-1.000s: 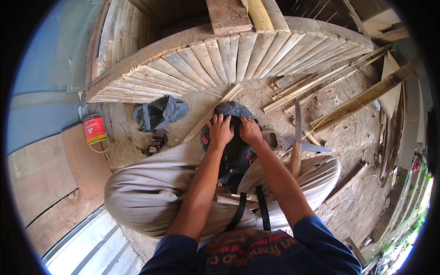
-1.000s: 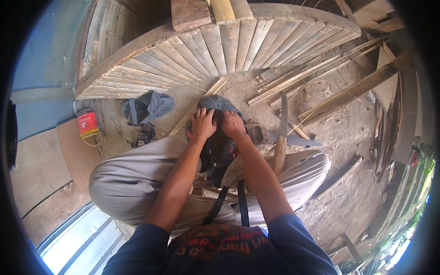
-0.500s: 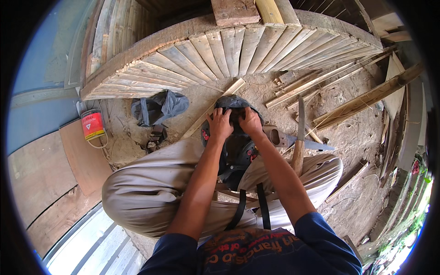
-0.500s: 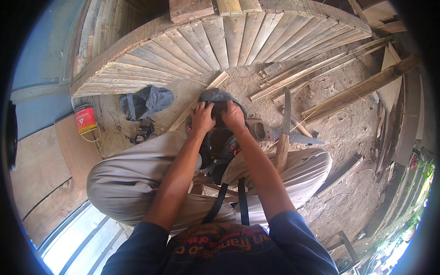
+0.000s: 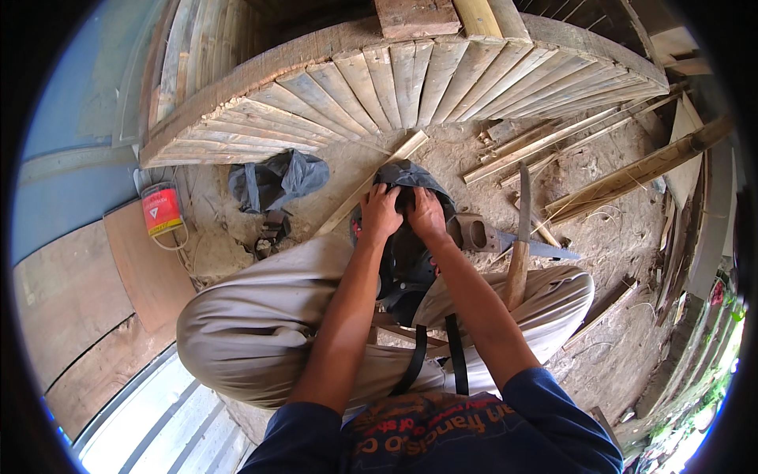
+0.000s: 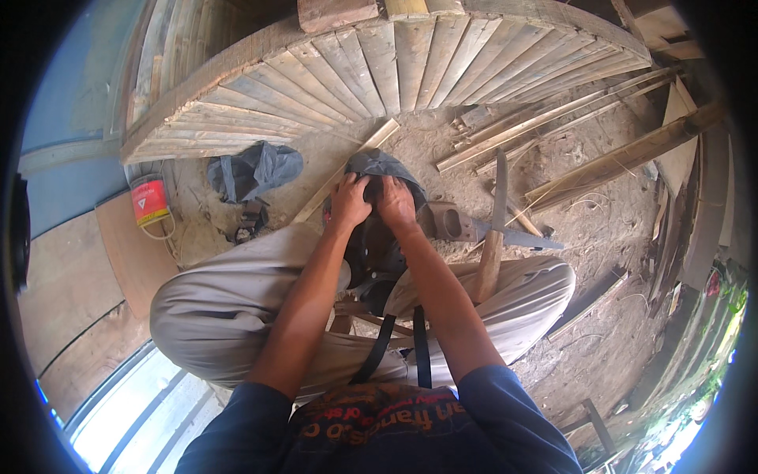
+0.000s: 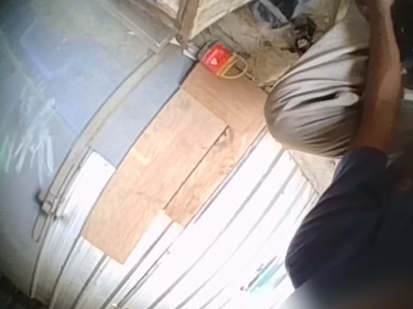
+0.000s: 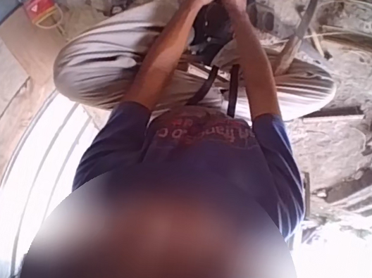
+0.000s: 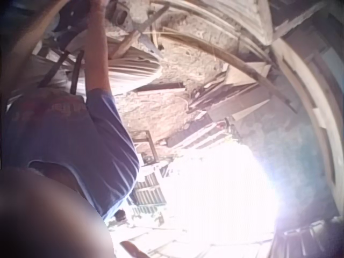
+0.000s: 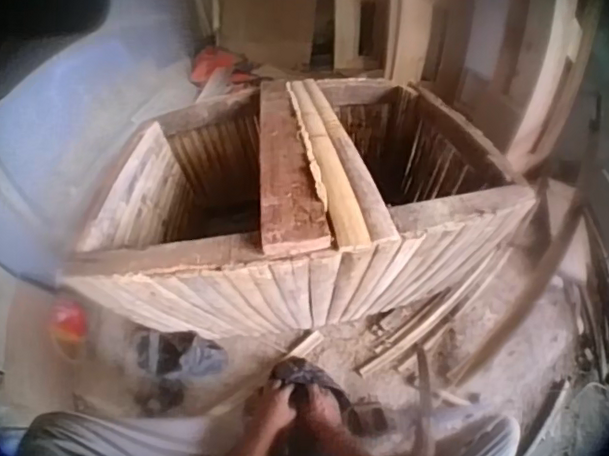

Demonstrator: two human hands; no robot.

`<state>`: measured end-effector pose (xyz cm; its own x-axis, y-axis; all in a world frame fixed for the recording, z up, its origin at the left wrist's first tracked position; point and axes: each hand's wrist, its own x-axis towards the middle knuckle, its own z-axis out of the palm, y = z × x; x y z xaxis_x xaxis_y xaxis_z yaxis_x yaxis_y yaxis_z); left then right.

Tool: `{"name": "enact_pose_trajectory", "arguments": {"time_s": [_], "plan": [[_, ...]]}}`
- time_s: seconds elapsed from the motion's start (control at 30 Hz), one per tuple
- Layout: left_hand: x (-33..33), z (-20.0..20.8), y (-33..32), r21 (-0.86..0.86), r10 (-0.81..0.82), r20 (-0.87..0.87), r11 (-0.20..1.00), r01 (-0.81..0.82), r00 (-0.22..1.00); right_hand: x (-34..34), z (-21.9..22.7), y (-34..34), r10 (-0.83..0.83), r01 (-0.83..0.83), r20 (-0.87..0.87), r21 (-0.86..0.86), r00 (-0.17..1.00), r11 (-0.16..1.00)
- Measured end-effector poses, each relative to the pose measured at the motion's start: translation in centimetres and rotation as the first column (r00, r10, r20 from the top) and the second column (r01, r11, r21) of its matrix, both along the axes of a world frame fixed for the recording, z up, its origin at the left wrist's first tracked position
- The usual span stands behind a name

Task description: The person sits on the floor and uses a hand saw to cut a thin wooden strip, then uses a knife to shave and shape the strip. The person repeatedly tests the fit of the shaped strip into a slot on a wooden structure.

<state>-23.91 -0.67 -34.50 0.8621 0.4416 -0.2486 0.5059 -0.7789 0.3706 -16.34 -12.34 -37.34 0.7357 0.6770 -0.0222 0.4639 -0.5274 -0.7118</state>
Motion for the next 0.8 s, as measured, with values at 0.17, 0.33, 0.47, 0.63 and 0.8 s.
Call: {"name": "enact_pose_trajectory", "arguments": {"time_s": [0.17,0.33,0.47,0.63,0.8], "plan": [[0.0,-0.1,0.0,-0.012,0.009,0.011,1.0,-0.009,1.0,-0.2,-0.8,-0.4,-0.026,0.025,-0.011,-0.051,1.0,0.998],[0.1,-0.1,0.1,-0.019,0.008,0.012,1.0,-0.008,1.0,0.2,-1.2,-0.4,-0.041,0.033,-0.065,-0.118,0.997,0.992],[0.1,0.1,0.0,-0.028,0.014,0.0,1.0,-0.014,1.0,0.4,-1.6,-1.1,-0.039,0.039,0.023,-0.029,0.999,0.999],[0.1,0.2,0.0,-0.033,0.01,0.02,0.999,-0.009,1.0,0.9,-1.9,-1.6,-0.01,0.014,0.026,-0.144,1.0,0.99],[0.1,0.2,0.0,-0.011,0.022,0.003,1.0,-0.022,1.0,1.3,-1.5,-1.0,-0.039,0.042,0.03,-0.119,0.999,0.992]]}}
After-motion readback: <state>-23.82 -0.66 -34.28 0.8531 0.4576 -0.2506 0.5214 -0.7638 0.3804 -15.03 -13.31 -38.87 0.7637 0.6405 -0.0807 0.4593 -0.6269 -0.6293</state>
